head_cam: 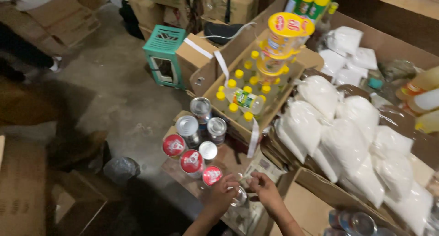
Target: The recorder is organizing various canned goods into cardboard boxes on a table or counter in a grocery store backroom.
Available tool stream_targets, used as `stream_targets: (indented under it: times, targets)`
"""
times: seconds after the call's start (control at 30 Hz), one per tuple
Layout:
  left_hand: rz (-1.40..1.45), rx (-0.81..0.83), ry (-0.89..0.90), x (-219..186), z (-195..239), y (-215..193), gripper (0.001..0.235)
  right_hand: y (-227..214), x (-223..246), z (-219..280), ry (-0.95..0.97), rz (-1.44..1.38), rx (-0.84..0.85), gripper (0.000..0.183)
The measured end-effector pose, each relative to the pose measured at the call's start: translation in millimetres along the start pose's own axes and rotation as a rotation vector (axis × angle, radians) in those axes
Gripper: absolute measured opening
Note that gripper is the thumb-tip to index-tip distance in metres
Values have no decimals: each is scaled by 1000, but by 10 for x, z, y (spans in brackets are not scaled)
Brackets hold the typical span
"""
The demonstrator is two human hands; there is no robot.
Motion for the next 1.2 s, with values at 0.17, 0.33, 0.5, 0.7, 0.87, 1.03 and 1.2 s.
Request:
stream_targets:
  times: [0.17, 0.33, 0.5, 0.7, 0.87, 1.03, 1.2]
  targets:
    - [-12, 33, 87, -51, -129, -227, 50, 626, 399, -679, 238, -509, -29, 45]
    - [-175, 32, 299, 598, -407, -476, 43, 1105, 717, -1278, 241, -627, 102, 42]
    - [264, 300, 324, 1062, -588, -481, 28, 1246, 638, -1824, 283, -635, 9, 38]
    - [225, 247, 339, 1111, -641, -706, 34, 1254, 446, -2072, 211, -692, -61, 26]
    - [225, 247, 247, 1120, -655, -735, 36, 1193, 446, -1941, 175, -746, -91, 28]
    - [331, 428, 204, 1173, -758, -511, 39, 1048, 343, -1756, 171, -792, -75, 38]
    - [303, 466, 197, 1184, -657, -386, 38, 888, 180, -1507, 84, -913, 11, 42]
Point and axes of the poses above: each hand's wrist, its own z-axis away from the middle knuckle, its own y-axis out of the palm, x = y × z, the point moved 9 cm from there along -z, towards the middle knuckle, and after that the axes turned 5 degrees about -y, right-handed, at the moved point
